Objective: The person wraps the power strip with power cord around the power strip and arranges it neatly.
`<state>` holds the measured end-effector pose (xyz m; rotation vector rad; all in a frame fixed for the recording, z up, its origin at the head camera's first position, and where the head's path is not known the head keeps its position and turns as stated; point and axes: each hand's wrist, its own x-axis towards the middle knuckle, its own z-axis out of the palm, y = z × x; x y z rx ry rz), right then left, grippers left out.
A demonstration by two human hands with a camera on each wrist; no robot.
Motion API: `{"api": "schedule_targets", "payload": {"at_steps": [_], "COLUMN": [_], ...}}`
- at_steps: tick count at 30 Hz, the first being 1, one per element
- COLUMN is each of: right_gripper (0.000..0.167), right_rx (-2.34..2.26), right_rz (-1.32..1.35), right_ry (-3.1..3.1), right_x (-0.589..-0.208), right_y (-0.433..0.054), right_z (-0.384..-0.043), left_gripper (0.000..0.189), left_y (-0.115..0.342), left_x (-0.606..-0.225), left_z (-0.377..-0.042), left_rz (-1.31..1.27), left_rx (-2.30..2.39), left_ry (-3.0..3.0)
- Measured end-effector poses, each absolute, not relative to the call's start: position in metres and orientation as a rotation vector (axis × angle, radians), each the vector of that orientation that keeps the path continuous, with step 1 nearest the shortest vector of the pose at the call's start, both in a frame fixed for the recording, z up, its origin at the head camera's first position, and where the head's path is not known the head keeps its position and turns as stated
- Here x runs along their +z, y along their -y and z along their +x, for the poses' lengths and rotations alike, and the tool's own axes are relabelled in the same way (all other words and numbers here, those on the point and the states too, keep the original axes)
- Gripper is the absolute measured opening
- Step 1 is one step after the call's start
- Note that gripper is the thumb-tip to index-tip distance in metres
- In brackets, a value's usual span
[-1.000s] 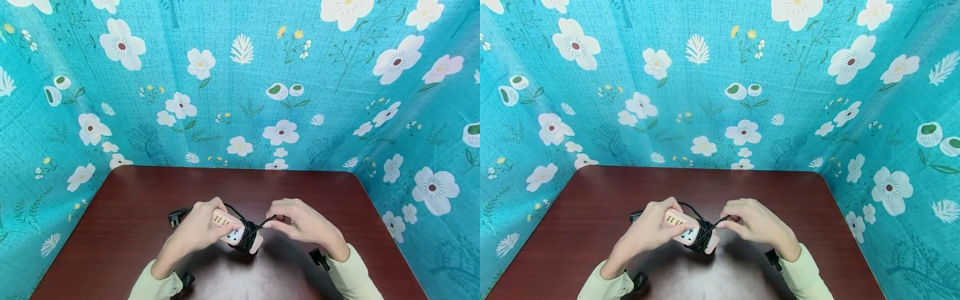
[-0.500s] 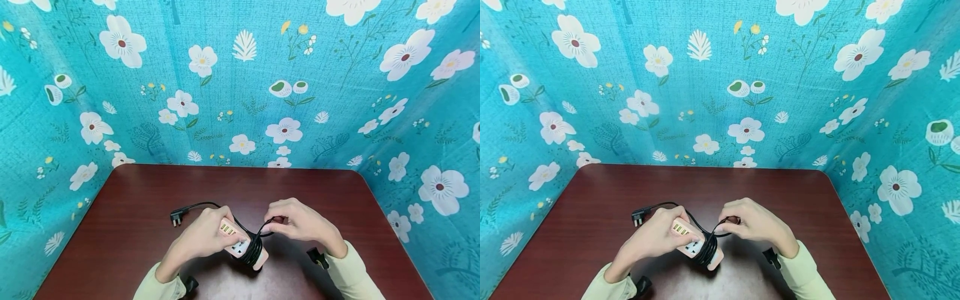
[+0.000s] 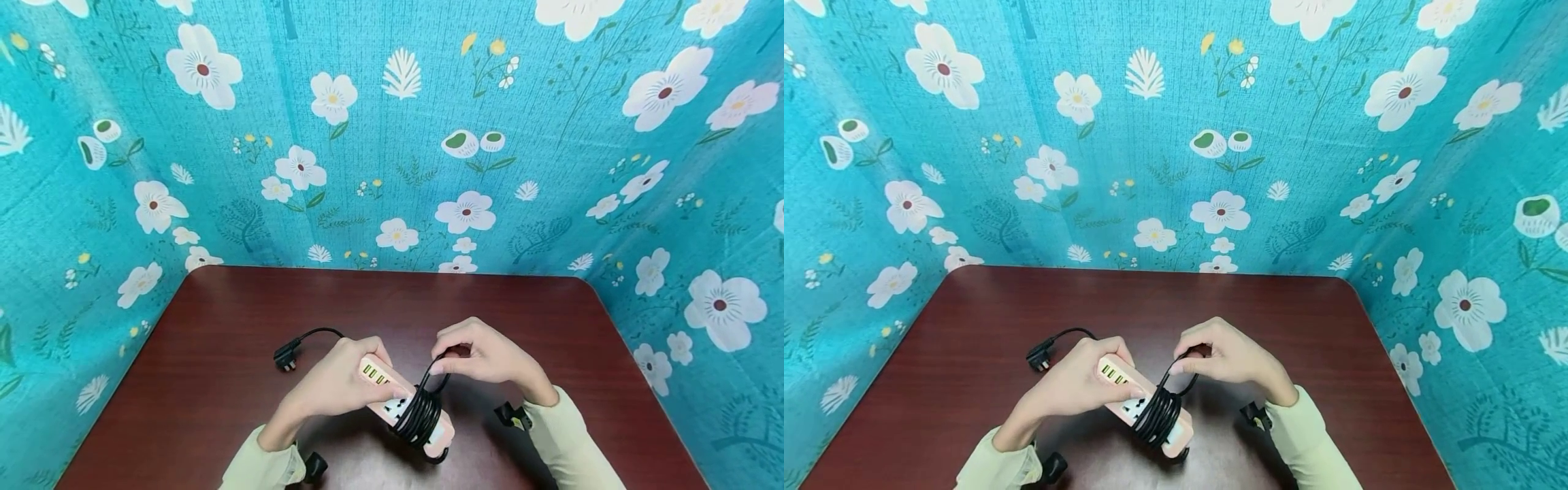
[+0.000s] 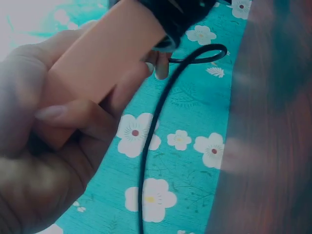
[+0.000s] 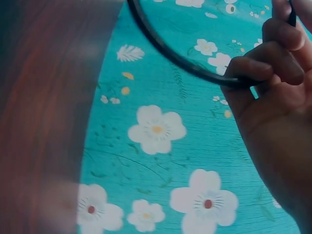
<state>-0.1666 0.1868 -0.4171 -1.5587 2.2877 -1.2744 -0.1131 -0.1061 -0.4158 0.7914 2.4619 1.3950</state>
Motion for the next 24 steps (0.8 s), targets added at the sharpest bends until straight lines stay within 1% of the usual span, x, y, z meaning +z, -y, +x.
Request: {"api": "schedule_targets", "payload": {"at_steps": [9,16,24], "right_gripper": [0.018,0.011,0.044], "right_rx": [-1.542,-1.758,-1.864], "right_rz": [-1.559,-1.538,-1.298], "right_ry": [-2.027,-1.813,-1.650], "right_x": [-0.433,-0.444,-0.452], "right_y": [-0.181,-0.168,-0.153], "right_z": [-0.173,-0.169,-0.153], "left_gripper": [0.026,0.022,0.018], "left_y": [0.105,0.097,0.088], "left_x": [-0.418,-0.410,-0.410], "left_z": [-0.115,-0.112,-0.109], "left_rz": [0.804,0.800,0.858], "left_rx": [1.666,1.900,2.105], "left_ry": [-2.304,-2.178,-2.093]}}
